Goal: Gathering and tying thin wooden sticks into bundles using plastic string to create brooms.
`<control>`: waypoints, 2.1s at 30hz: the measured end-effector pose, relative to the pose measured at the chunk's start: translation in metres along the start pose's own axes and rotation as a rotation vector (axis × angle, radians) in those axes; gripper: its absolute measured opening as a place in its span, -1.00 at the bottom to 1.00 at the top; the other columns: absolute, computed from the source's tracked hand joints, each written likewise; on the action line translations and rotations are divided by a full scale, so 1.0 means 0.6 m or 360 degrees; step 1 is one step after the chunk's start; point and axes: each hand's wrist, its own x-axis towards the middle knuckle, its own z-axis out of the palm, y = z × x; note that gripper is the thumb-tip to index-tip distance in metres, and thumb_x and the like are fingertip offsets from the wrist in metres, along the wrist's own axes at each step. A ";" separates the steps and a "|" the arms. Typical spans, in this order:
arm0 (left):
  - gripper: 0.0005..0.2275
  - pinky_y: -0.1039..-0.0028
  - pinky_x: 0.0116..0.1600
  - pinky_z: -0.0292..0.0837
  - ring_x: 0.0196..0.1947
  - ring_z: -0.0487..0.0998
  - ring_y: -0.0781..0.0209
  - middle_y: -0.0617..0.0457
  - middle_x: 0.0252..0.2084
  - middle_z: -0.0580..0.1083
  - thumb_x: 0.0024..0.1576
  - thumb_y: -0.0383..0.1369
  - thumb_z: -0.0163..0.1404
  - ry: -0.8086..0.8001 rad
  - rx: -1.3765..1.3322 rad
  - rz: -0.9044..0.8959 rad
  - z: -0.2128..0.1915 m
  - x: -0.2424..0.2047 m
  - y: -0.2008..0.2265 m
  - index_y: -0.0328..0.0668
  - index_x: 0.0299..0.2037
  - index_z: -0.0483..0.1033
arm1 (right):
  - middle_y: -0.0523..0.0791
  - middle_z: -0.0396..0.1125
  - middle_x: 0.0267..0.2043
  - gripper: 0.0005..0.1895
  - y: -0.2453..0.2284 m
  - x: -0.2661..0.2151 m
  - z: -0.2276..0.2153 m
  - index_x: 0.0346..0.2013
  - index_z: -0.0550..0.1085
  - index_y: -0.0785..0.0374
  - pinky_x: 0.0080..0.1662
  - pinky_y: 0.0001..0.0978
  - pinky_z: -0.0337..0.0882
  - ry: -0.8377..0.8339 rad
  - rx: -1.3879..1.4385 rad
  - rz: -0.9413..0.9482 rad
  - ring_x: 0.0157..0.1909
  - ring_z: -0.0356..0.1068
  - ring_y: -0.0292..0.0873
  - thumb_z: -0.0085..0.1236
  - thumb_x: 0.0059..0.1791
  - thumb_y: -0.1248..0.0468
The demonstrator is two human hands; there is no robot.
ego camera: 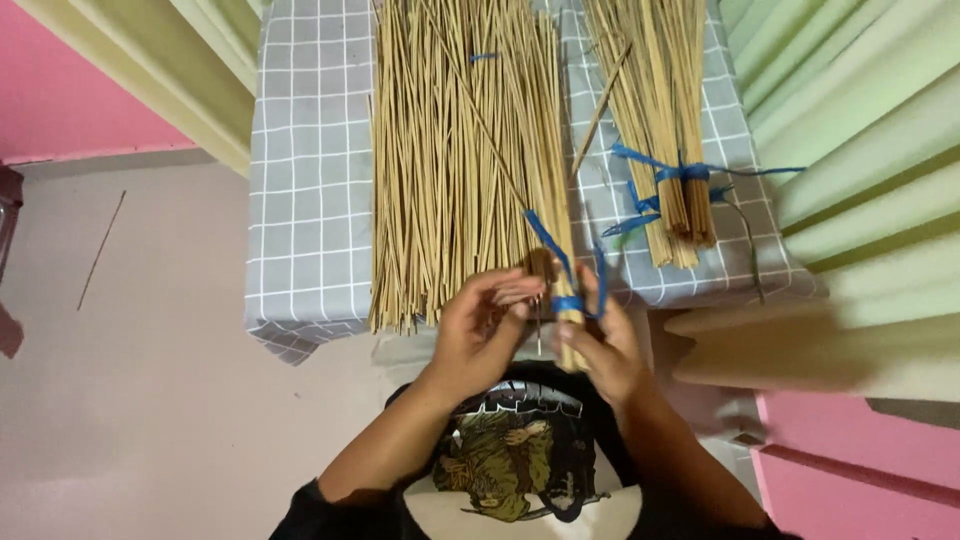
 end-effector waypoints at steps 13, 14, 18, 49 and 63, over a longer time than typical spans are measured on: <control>-0.80 0.38 0.13 0.59 -0.06 0.61 0.16 -0.04 -0.10 0.56 0.26 -0.43 0.02 0.0343 0.0581 -0.0001 -0.091 -0.064 0.059 -0.27 0.06 0.43 | 0.03 0.36 0.12 -0.21 -0.274 0.011 -0.052 0.41 0.26 0.33 -0.05 -0.22 0.44 0.0264 -0.0937 -0.0256 0.00 0.38 -0.10 0.12 -0.15 0.41; -0.80 0.39 0.11 0.59 -0.07 0.61 0.17 -0.04 -0.11 0.56 0.26 -0.42 0.02 0.0353 0.0610 -0.0012 -0.093 -0.063 0.060 -0.27 0.05 0.44 | 0.09 0.27 0.28 -0.21 -0.268 0.046 -0.088 0.43 0.16 0.56 0.24 -0.26 0.39 0.0030 -0.1044 -0.0703 0.18 0.32 -0.10 0.17 -0.07 0.38; -0.80 0.36 0.13 0.61 -0.05 0.62 0.17 -0.02 -0.11 0.58 0.26 -0.41 0.03 0.0350 0.0617 0.0033 -0.101 -0.063 0.057 -0.24 0.05 0.45 | -0.01 0.41 -0.31 -0.37 -0.311 0.149 -0.065 0.48 0.23 0.54 -0.27 -0.34 0.32 0.0290 -0.1959 -0.0657 -0.35 0.29 -0.24 -0.01 0.10 0.39; -0.79 0.27 -0.15 0.54 -0.28 0.66 0.05 -0.12 -0.24 0.63 0.16 -0.62 0.04 0.0397 0.0914 0.0071 -0.122 -0.055 0.053 -0.39 -0.01 0.52 | -0.01 0.47 -0.17 -0.53 -0.096 0.208 0.007 0.03 0.56 0.06 -0.16 0.04 0.52 -0.0302 -0.2631 -0.0563 -0.15 0.53 0.16 -0.26 0.19 -0.08; -0.79 0.28 -0.17 0.54 -0.32 0.66 0.08 -0.10 -0.26 0.65 0.13 -0.64 0.04 0.0455 0.0871 0.0042 -0.137 -0.069 0.050 -0.37 -0.03 0.54 | -0.05 0.34 -0.09 -0.69 -0.174 0.287 0.087 0.04 0.58 0.28 -0.06 -0.25 0.45 -0.0038 -0.1736 -0.1447 -0.09 0.43 -0.01 0.04 0.07 0.55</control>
